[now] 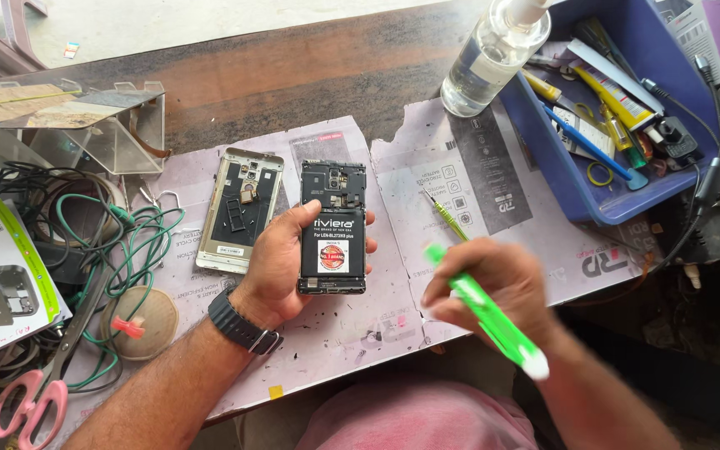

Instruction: The person uses a green utility knife and a screwdriver to pry and adjust components inside a disassembled smartphone. They repeatedly probe the battery area and internal connectors, then set the tools down and handle the phone with both hands.

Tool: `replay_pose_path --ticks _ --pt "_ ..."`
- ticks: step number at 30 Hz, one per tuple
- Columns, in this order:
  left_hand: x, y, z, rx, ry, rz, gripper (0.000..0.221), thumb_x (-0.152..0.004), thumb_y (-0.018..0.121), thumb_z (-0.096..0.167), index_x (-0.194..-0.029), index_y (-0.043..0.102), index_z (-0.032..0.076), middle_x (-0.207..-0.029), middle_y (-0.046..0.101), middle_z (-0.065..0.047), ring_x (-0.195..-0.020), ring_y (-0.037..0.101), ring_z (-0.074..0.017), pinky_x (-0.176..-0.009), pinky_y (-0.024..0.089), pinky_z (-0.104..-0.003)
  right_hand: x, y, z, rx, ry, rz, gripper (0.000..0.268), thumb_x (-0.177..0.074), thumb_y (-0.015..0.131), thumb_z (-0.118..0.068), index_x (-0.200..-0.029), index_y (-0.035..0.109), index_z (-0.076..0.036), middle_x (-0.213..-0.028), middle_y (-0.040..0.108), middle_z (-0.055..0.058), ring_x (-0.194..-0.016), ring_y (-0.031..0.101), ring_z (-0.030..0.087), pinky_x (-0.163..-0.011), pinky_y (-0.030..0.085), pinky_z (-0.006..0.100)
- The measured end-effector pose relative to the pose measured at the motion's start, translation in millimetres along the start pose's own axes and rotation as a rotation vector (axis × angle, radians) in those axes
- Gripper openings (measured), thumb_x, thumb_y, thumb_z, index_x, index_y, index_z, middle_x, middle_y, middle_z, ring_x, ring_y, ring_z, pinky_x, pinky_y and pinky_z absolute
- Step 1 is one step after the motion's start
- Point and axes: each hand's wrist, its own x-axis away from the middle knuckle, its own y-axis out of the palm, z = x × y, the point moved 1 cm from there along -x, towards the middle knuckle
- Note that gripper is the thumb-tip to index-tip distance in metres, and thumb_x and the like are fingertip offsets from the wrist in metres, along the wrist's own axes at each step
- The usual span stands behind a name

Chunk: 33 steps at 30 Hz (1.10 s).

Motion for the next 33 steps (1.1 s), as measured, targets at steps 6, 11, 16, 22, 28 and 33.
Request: replay_pose_path --ticks 6,11,16,22,28,33 --pt "0.2 -3.7 -2.2 0.04 0.035 -0.063 0.054 -0.105 0.038 0.036 -0.134 0.055 -0.006 -0.12 0.07 -0.023 -0.095 0.074 -0.0301 -0.078 0.064 -0.045 -7.4 16.3 9.4 0.757 -0.427 -0.026 0.027 -0.087 0.072 0.004 -0.113 0.065 -0.002 -0.078 0.066 0.006 -0.066 0.065 0.018 -0.059 0.053 0.034" --pt "-0.1 -5.5 -3.5 0.025 0.037 -0.079 0.054 -0.103 0.04 0.037 -0.135 0.055 -0.004 -0.12 0.069 -0.022 -0.097 0.073 -0.0301 -0.08 0.064 -0.046 -25.7 -1.0 -13.6 1.077 -0.551 -0.11 0.031 -0.087 0.074 -0.001 -0.116 0.064 -0.003 -0.096 0.07 0.012 -0.081 0.067 0.028 -0.07 0.054 0.04" --pt "-0.7 -4.4 -4.3 0.033 0.029 -0.08 0.054 -0.104 0.04 0.037 -0.134 0.055 -0.005 -0.121 0.069 -0.022 -0.097 0.073 -0.03 -0.082 0.064 -0.046 -34.2 -4.6 -10.4 0.948 -0.469 -0.167 0.029 -0.089 0.076 -0.006 -0.116 0.066 -0.006 -0.099 0.073 0.011 -0.084 0.07 0.026 -0.073 0.056 0.037" --pt "-0.9 -6.4 -5.2 -0.032 0.011 -0.1 0.052 -0.105 0.038 0.034 -0.134 0.055 -0.007 -0.122 0.069 -0.022 -0.097 0.073 -0.0291 -0.08 0.065 -0.044 -13.9 16.2 5.3 0.446 -0.287 -0.245 0.023 -0.096 0.073 -0.008 -0.118 0.068 -0.006 -0.092 0.075 0.007 -0.08 0.07 0.021 -0.07 0.056 0.033" --pt "-0.7 -4.6 -3.8 -0.061 0.026 -0.119 0.051 -0.106 0.036 0.031 -0.133 0.055 -0.008 -0.122 0.068 -0.022 -0.094 0.074 -0.0288 -0.078 0.065 -0.043 -22.6 27.0 10.7 0.498 -0.311 -0.262 0.027 -0.095 0.076 -0.011 -0.12 0.067 -0.006 -0.089 0.072 0.007 -0.077 0.067 0.021 -0.068 0.053 0.035" --pt "0.0 -5.2 -3.2 -0.077 0.029 -0.139 0.05 -0.107 0.035 0.03 -0.132 0.056 -0.008 -0.122 0.069 -0.022 -0.091 0.074 -0.0286 -0.077 0.065 -0.042 -24.1 28.4 12.5 0.517 -0.291 -0.284 0.027 -0.095 0.077 -0.01 -0.119 0.067 -0.006 -0.088 0.07 0.007 -0.079 0.067 0.022 -0.069 0.054 0.035"
